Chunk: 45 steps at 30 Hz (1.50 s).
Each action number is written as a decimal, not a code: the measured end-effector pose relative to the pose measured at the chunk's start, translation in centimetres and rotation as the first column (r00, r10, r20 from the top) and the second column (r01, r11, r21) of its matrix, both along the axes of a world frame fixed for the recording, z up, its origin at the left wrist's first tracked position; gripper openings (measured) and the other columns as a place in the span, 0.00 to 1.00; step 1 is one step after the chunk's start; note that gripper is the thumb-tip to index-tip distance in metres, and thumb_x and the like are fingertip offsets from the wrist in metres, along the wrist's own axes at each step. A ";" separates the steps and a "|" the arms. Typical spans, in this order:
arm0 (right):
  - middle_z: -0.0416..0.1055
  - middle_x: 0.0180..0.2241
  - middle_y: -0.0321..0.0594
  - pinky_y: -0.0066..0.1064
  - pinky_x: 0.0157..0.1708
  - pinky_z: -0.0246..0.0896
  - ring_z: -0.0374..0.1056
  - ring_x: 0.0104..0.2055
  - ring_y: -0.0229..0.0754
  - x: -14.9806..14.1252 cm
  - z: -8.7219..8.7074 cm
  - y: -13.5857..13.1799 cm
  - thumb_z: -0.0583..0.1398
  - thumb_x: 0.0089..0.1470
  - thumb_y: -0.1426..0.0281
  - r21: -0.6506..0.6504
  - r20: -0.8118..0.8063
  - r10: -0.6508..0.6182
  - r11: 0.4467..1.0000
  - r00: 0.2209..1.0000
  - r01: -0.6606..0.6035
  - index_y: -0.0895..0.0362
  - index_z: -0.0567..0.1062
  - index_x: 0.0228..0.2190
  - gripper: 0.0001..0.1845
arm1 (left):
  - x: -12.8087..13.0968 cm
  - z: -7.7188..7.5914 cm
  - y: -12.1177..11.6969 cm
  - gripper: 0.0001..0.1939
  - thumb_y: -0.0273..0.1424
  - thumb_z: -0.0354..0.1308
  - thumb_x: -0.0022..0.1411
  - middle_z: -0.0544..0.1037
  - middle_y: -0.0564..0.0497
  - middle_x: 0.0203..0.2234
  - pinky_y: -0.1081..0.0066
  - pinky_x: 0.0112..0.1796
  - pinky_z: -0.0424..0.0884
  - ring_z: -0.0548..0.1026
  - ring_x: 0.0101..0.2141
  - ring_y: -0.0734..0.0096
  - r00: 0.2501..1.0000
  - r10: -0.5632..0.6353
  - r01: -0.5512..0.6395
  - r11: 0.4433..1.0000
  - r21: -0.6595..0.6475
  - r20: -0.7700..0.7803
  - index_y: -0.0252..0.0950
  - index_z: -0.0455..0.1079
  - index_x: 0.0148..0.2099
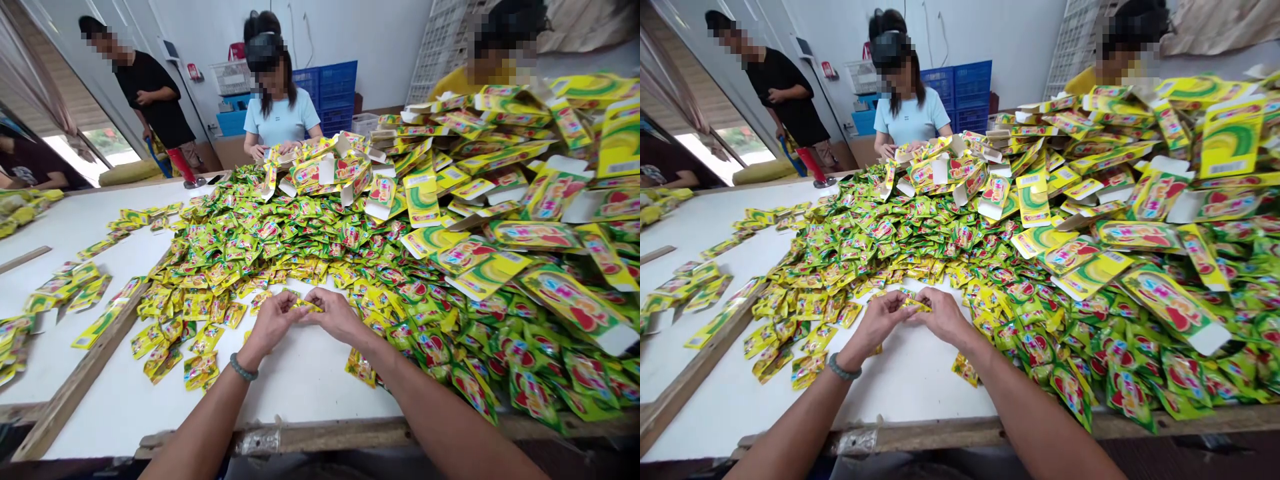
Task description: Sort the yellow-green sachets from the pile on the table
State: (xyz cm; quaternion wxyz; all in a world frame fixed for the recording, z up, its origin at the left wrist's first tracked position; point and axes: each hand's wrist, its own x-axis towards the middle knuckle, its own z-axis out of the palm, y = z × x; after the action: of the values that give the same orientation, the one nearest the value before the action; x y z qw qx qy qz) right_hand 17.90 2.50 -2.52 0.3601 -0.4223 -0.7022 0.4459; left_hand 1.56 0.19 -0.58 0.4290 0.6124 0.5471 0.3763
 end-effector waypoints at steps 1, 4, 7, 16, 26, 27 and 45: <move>0.64 0.23 0.30 0.24 0.25 0.49 0.57 0.25 0.33 0.1 0.0 0.0 0.65 0.42 0.67 -0.068 -0.023 0.009 0.998 1.000 -0.010 0.58 0.70 0.26 0.10 | 0.0 -0.1 0.0 0.17 0.42 0.63 0.49 0.64 0.57 0.18 0.76 0.24 0.57 0.61 0.21 0.78 0.996 0.030 -0.026 0.999 -0.043 0.081 0.33 0.65 0.28; 0.63 0.20 0.31 0.24 0.22 0.47 0.55 0.22 0.32 0.3 0.1 0.2 0.63 0.43 0.64 -0.193 -0.101 0.034 0.980 0.994 -0.053 0.58 0.69 0.25 0.11 | -0.3 -0.2 0.0 0.18 0.42 0.65 0.46 0.67 0.56 0.19 0.75 0.26 0.61 0.65 0.21 0.77 0.956 0.080 -0.028 0.983 -0.182 0.284 0.33 0.65 0.28; 0.62 0.21 0.31 0.24 0.22 0.50 0.55 0.23 0.33 0.2 0.3 0.2 0.62 0.44 0.63 -0.202 -0.221 0.010 0.978 0.975 -0.056 0.58 0.66 0.24 0.11 | -0.5 0.1 0.0 0.17 0.41 0.65 0.46 0.70 0.56 0.18 0.75 0.27 0.61 0.66 0.21 0.77 0.932 0.082 -0.006 0.978 -0.209 0.353 0.33 0.67 0.29; 0.60 0.19 0.32 0.26 0.23 0.51 0.54 0.22 0.34 -0.4 0.6 0.0 0.61 0.45 0.62 -0.221 -0.329 -0.220 0.963 0.918 0.152 0.56 0.66 0.22 0.12 | -0.1 -0.5 -0.2 0.18 0.42 0.62 0.50 0.71 0.54 0.16 0.75 0.24 0.61 0.65 0.18 0.78 0.943 0.055 0.002 0.985 -0.171 0.328 0.34 0.62 0.24; 0.69 0.23 0.37 0.28 0.28 0.59 0.64 0.26 0.38 -1.2 0.3 -0.4 0.61 0.44 0.54 -0.436 -0.363 -0.175 0.900 0.915 -0.001 0.60 0.71 0.27 0.19 | 0.5 -1.0 -0.5 0.17 0.42 0.57 0.55 0.70 0.53 0.16 0.73 0.25 0.62 0.65 0.20 0.75 0.993 -0.051 0.058 0.997 -0.058 0.106 0.35 0.65 0.22; 0.69 0.22 0.37 0.27 0.26 0.57 0.63 0.25 0.38 -1.3 0.2 -0.4 0.60 0.46 0.54 -0.373 -0.266 -0.209 0.923 0.941 0.100 0.59 0.72 0.26 0.19 | 0.7 -0.9 -0.5 0.17 0.41 0.57 0.55 0.70 0.53 0.16 0.73 0.25 0.62 0.65 0.20 0.75 0.992 -0.059 0.066 0.996 -0.067 0.112 0.35 0.64 0.22; 0.59 0.15 0.29 0.26 0.23 0.45 0.57 0.20 0.36 0.9 -0.8 1.1 0.60 0.50 0.69 0.180 0.403 -0.294 0.954 0.867 0.240 0.54 0.70 0.34 0.06 | -1.5 -2.5 2.8 0.18 0.45 0.61 0.47 0.71 0.45 0.28 0.70 0.31 0.59 0.69 0.34 0.59 0.640 0.320 -0.270 0.945 0.186 -0.698 0.35 0.64 0.28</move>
State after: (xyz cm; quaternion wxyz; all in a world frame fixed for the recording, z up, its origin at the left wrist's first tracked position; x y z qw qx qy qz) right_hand 18.79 3.64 -3.29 0.2821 -0.5792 -0.7247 0.2445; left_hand 0.10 3.02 -3.06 0.0930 0.6263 0.7508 0.1883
